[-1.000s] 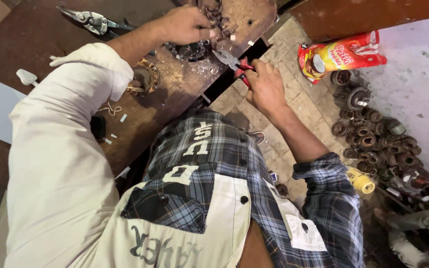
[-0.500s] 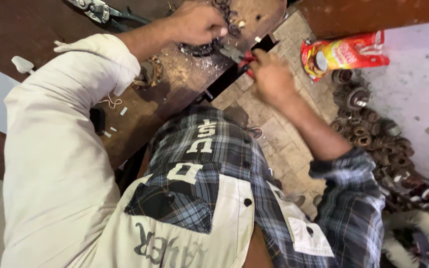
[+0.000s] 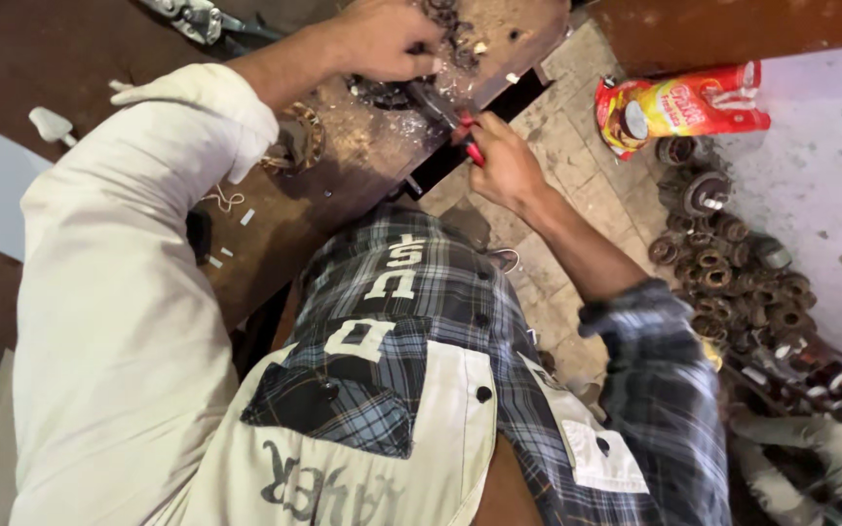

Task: The person uses pliers to remove small metal pieces from a circular metal part on a workbench. They repeatedly grip and pull at the part, occasionally switching tools and adjusting their grip. The workbench contains scattered metal debris and other parts.

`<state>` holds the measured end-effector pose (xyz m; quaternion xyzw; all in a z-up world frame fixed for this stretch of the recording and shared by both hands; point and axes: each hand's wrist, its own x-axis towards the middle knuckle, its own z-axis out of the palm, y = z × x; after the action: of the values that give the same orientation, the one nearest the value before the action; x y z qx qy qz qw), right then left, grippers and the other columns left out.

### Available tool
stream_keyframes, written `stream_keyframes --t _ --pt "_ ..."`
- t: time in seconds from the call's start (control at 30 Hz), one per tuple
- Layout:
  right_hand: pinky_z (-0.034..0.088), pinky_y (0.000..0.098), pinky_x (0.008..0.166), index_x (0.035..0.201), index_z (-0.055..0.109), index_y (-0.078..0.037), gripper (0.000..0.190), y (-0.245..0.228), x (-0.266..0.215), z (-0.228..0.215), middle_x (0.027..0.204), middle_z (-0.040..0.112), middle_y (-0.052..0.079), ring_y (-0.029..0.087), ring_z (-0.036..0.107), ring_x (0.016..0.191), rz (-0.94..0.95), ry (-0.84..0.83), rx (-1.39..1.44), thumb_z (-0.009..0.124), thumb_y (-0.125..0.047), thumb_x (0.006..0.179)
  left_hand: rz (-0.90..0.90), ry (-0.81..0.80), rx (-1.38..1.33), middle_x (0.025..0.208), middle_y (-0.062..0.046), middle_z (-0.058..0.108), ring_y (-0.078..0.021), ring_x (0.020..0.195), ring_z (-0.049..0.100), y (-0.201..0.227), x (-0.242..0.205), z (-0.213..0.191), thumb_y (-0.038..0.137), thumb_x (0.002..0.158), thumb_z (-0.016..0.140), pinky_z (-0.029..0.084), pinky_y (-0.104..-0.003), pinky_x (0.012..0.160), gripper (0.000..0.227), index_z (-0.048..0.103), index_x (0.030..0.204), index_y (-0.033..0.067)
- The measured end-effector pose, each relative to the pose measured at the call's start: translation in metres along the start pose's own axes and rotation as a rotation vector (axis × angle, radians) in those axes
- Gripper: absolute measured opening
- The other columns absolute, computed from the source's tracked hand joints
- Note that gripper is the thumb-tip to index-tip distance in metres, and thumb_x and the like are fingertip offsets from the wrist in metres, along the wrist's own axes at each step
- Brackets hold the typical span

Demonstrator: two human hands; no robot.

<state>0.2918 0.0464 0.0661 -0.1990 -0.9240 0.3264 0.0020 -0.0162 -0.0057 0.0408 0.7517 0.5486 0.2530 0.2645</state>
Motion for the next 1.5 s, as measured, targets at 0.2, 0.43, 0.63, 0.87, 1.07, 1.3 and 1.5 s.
stream_keyframes --t 0.2,0.43,0.63,0.87,1.07,1.3,1.5 --pt "0.047 0.0489 0.089 0.110 0.067 -0.002 0.043 -0.002 0.010 -0.004 0.129 0.056 0.019 0.039 0.055 0.108 -0.265 0.119 -0.417 0.075 -0.011 0.069 -0.051 0.007 -0.259 0.097 -0.014 0.075 -0.0283 0.088 0.072 -0.026 -0.011 0.006 0.035 0.097 0.076 0.055 -0.040 0.078 0.030 0.077 0.109 0.0080" --pt "0.050 0.0471 0.093 0.111 0.069 -0.006 0.037 -0.022 -0.027 -0.038 0.126 0.059 0.016 0.036 0.058 0.113 -0.028 0.152 -0.402 0.069 -0.009 0.074 -0.114 0.144 -0.494 0.106 -0.012 0.076 -0.0207 0.097 0.072 -0.040 -0.025 -0.003 0.026 0.098 0.072 0.057 -0.034 0.086 0.029 0.074 0.116 0.0041" --pt "0.048 0.0477 0.090 0.113 0.070 -0.005 0.038 -0.035 -0.016 -0.039 0.126 0.060 0.017 0.035 0.058 0.112 -0.034 0.129 -0.472 0.067 -0.011 0.076 -0.033 -0.082 -0.134 0.105 -0.018 0.073 -0.0373 0.100 0.069 -0.037 -0.005 -0.001 0.040 0.100 0.068 0.053 -0.048 0.089 0.039 0.075 0.110 0.0035" --pt "0.045 0.0489 0.092 0.113 0.070 -0.003 0.039 -0.055 -0.011 -0.030 0.136 0.055 0.019 0.034 0.055 0.118 0.068 0.037 -0.574 0.067 -0.012 0.075 -0.122 -0.045 -0.109 0.105 -0.016 0.074 -0.0387 0.101 0.069 -0.019 -0.012 -0.006 0.042 0.099 0.068 0.052 -0.051 0.088 0.037 0.076 0.110 0.0070" --pt "0.043 0.0509 0.090 0.118 0.069 -0.002 0.042 -0.068 -0.013 -0.029 0.147 0.050 0.022 0.034 0.054 0.119 0.056 0.017 -0.627 0.068 -0.015 0.078 -0.080 0.004 -0.035 0.100 -0.015 0.072 -0.0405 0.096 0.068 -0.005 -0.011 -0.002 0.039 0.098 0.069 0.051 -0.055 0.080 0.034 0.076 0.105 0.0069" --pt "0.049 0.0485 0.090 0.120 0.068 0.003 0.055 -0.067 0.007 -0.039 0.143 0.053 0.019 0.032 0.057 0.111 0.040 -0.161 -0.658 0.072 -0.010 0.067 -0.123 -0.043 0.002 0.096 -0.013 0.072 -0.0358 0.092 0.070 -0.007 -0.010 0.002 0.041 0.100 0.069 0.053 -0.052 0.081 0.035 0.075 0.098 0.0064" --pt "0.054 0.0454 0.086 0.111 0.071 0.000 0.031 -0.066 0.027 -0.048 0.130 0.061 0.015 0.037 0.062 0.105 0.065 -0.125 -0.398 0.071 -0.007 0.081 0.034 0.084 -0.064 0.095 -0.013 0.073 -0.0351 0.088 0.069 -0.023 -0.017 0.000 0.038 0.094 0.074 0.052 -0.049 0.073 0.032 0.079 0.098 0.0059"
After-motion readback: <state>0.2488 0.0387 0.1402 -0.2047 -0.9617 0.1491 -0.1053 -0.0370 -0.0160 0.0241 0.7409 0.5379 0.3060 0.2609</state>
